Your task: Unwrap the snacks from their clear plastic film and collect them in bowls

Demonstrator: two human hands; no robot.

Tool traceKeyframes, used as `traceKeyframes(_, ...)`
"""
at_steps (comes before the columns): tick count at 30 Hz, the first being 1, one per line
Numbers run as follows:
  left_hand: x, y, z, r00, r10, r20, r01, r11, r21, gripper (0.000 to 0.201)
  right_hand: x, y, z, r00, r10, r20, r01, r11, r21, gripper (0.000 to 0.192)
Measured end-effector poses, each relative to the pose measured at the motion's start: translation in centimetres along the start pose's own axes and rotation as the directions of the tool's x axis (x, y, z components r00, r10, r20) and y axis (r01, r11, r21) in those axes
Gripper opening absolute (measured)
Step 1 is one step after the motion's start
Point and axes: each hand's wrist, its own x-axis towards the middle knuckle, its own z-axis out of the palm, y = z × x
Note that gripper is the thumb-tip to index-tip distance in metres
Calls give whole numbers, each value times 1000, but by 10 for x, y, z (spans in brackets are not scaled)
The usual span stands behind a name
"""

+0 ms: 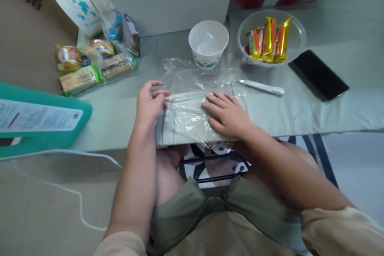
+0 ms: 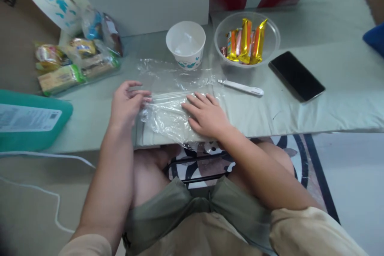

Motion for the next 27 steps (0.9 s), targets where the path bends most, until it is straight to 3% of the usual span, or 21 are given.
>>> traceKeyframes(2,1,-6,-18,979,134,-153,-127,990,53,38,0,3,-2,1000,-1,6,1,1000,1,48)
traceKeyframes(4,-7,-9,-31,904,383,-190,-369,924,104,37,0,3,-3,1000,-1,15,1,1000,3,48)
traceKeyframes(5,-13,-10,-35,857,507,-88,-493,859,140,36,0,2,-4,1000,-2,22,2,1000,6,47)
traceKeyframes(6,-21,-9,-37,806,585,92,-591,787,177,34,1,2,-5,1000,-4,30,4,1000,10,47)
traceKeyframes(7,-29,-9,-38,749,574,331,-652,726,218,33,1,2,-5,999,-6,37,5,1000,16,47)
traceKeyframes(8,-36,-8,-39,697,477,536,-680,678,281,35,1,2,-6,999,-6,43,5,1000,23,47)
traceKeyframes(9,-41,-8,-39,653,347,674,-694,630,349,40,2,3,-7,999,-7,46,5,999,31,47)
traceKeyframes(10,-45,-8,-39,631,228,742,-698,583,415,45,2,5,-8,999,-7,47,5,999,41,47)
traceKeyframes(11,-46,-9,-40,632,156,759,-697,543,469,49,1,7,-9,999,-7,46,5,999,54,46)
traceKeyframes(13,-45,-12,-45,666,129,734,-683,502,531,49,0,12,-12,999,-16,41,13,996,85,44)
traceKeyframes(17,-38,-13,-57,732,243,636,-640,564,522,12,-1,21,-13,999,-47,24,43,992,121,41)
traceKeyframes(20,-39,-10,-59,736,410,540,-645,666,374,11,0,25,-10,998,-56,7,54,990,132,41)
traceKeyframes(23,-37,-13,-57,710,581,398,-669,734,121,17,-1,28,-12,996,-84,-27,88,973,215,39)
traceKeyframes(25,-32,-19,-53,736,614,285,-650,759,44,19,-7,29,-20,988,-101,-116,135,932,335,34)
traceKeyframes(27,-26,-24,-48,796,574,193,-593,803,55,20,-17,28,-32,964,-90,-249,200,861,467,32)
